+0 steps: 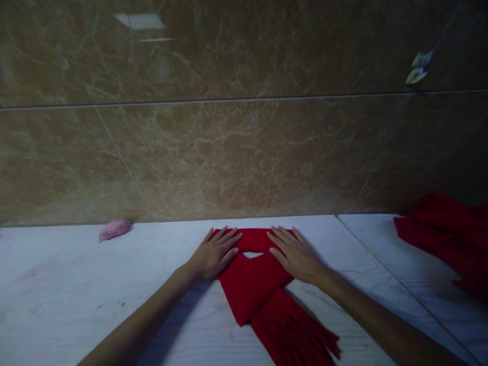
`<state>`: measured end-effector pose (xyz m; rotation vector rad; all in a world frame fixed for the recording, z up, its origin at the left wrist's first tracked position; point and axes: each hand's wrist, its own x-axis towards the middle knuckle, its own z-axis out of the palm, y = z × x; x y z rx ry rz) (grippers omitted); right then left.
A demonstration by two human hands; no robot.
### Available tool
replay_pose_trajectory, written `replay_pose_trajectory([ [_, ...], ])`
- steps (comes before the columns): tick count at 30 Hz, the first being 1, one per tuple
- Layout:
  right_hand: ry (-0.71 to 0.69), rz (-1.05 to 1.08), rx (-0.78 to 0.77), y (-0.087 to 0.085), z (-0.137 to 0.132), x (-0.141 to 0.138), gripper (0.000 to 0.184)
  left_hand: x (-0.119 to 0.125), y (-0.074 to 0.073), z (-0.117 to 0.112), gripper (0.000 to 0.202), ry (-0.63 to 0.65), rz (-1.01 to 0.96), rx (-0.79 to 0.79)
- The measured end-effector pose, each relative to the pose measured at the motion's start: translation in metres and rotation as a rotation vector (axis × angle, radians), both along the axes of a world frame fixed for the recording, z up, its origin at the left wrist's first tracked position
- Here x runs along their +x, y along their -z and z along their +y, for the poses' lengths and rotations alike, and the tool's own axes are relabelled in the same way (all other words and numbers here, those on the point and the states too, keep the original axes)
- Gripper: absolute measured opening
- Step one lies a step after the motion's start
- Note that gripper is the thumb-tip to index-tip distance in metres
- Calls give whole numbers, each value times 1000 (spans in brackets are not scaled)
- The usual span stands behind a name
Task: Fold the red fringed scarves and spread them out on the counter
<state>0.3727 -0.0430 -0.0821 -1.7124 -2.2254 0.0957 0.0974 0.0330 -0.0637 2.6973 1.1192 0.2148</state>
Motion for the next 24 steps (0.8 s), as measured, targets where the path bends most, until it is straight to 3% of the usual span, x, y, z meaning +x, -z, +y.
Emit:
replay_pose_trajectory([
  [2, -5, -17, -28, 6, -4, -1, 56, -14, 5, 8, 56, -77, -11, -49],
  [7, -2, 7, -66, 1, 1, 5, 55, -38, -5, 34, 54, -571, -74, 49],
  [9, 32, 21, -46, -5, 7, 4, 55, -35, -10, 38, 60, -632, -52, 10],
  [13, 138, -18, 33, -13, 21, -10, 56, -14, -14, 38, 48, -599, -103, -82],
  [17, 149, -108, -47, -6, 29, -29, 57, 4, -13, 38, 35, -551, -201, -102],
  [24, 85, -156, -32, 6, 32, -31, 60, -19, -7, 52, 20, -373, -213, -104],
])
